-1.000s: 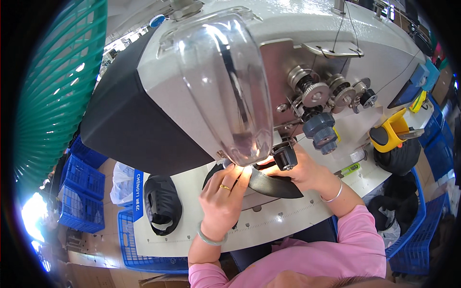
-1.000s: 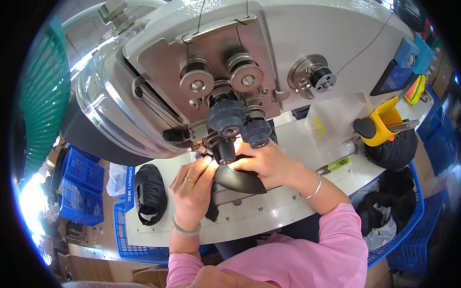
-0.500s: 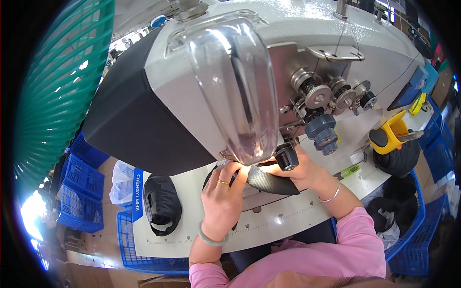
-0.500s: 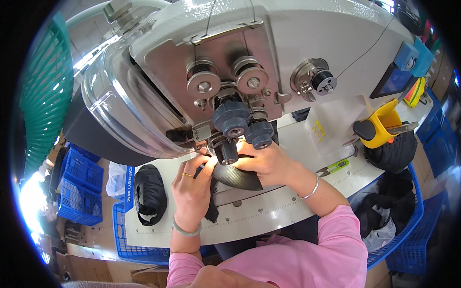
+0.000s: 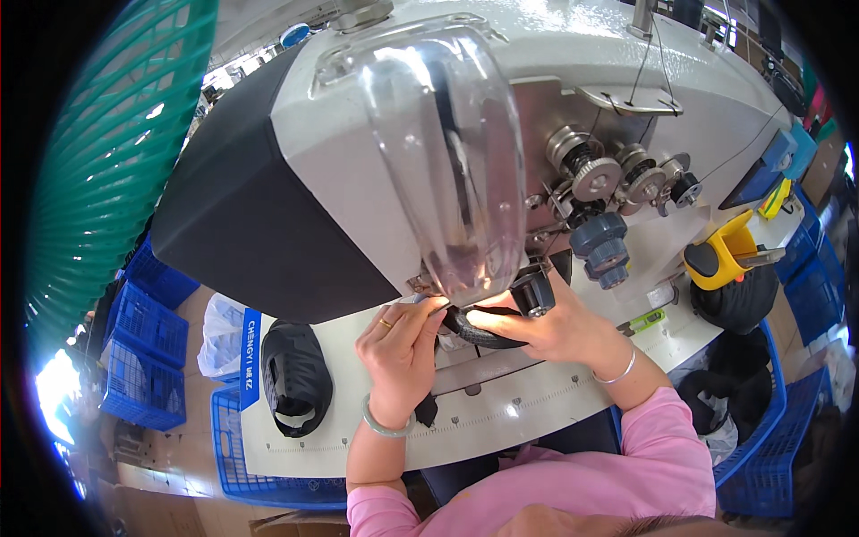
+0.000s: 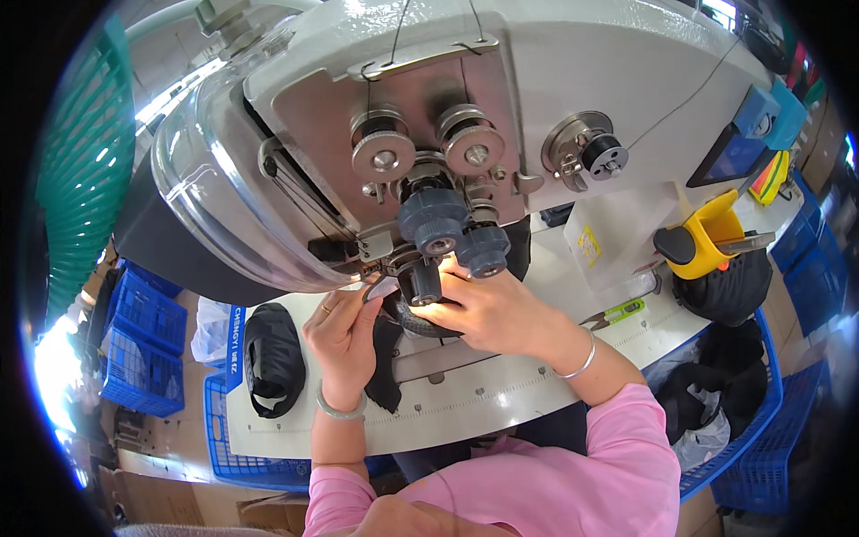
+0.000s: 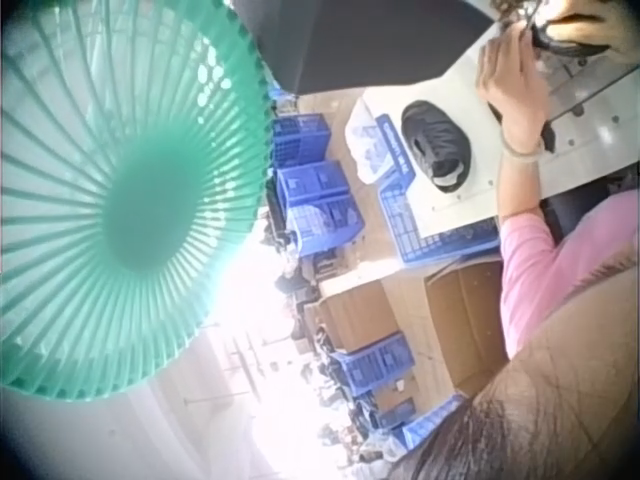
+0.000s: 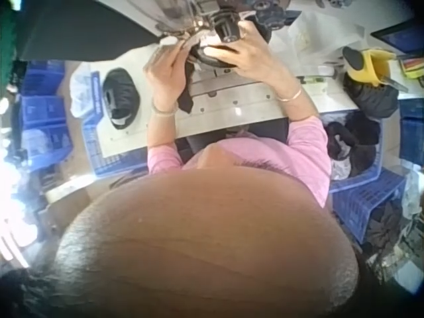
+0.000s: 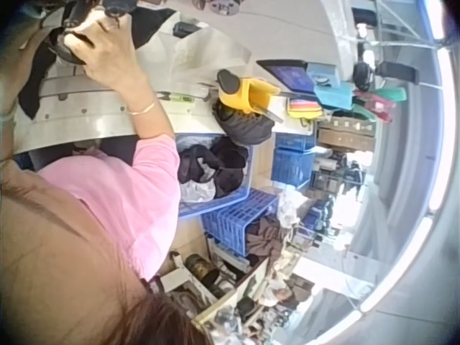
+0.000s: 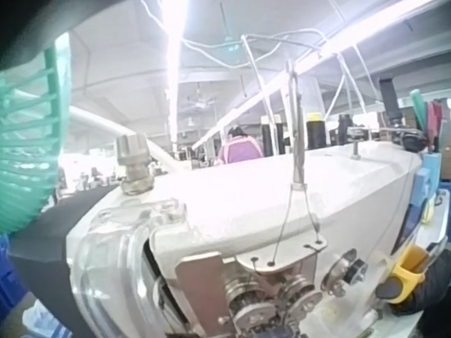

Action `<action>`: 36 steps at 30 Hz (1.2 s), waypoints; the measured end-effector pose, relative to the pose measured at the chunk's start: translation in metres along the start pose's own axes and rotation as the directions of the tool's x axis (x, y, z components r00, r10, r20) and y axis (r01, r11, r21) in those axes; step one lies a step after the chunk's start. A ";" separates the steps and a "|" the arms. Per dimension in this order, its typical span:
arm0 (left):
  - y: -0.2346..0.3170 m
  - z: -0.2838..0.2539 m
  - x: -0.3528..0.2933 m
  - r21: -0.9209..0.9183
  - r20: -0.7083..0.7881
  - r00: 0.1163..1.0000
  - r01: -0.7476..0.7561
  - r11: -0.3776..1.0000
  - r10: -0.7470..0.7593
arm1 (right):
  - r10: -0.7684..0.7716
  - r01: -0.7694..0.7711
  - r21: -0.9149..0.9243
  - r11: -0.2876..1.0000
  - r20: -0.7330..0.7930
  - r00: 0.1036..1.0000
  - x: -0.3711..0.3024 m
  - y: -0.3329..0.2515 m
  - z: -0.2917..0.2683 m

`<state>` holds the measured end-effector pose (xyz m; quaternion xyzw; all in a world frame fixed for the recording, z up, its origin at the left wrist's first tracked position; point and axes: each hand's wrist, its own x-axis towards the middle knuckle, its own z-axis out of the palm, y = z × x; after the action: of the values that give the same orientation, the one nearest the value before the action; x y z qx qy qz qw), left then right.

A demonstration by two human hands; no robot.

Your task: Stitching various components of a black shoe upper using an industrial sewing machine.

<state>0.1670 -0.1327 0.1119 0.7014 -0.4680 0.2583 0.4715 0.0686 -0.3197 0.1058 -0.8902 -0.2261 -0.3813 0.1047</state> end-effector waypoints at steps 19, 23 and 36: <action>0.018 -0.004 -0.004 0.295 0.146 0.967 -0.245 0.924 0.210 | -0.020 0.024 0.022 0.999 -0.180 0.983 0.003 0.001 0.002; 0.017 -0.004 -0.004 0.281 0.162 0.972 -0.210 0.936 0.170 | -0.035 0.040 0.022 0.999 -0.177 0.984 0.004 0.003 0.003; 0.015 -0.006 0.000 0.263 0.157 0.953 -0.292 0.920 0.258 | -0.071 0.067 -0.034 0.997 -0.146 0.987 0.001 -0.002 0.005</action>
<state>0.1535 -0.1293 0.1205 0.7028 -0.5477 0.3438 0.2965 0.0714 -0.3157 0.1032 -0.8528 -0.2431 -0.4525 0.0947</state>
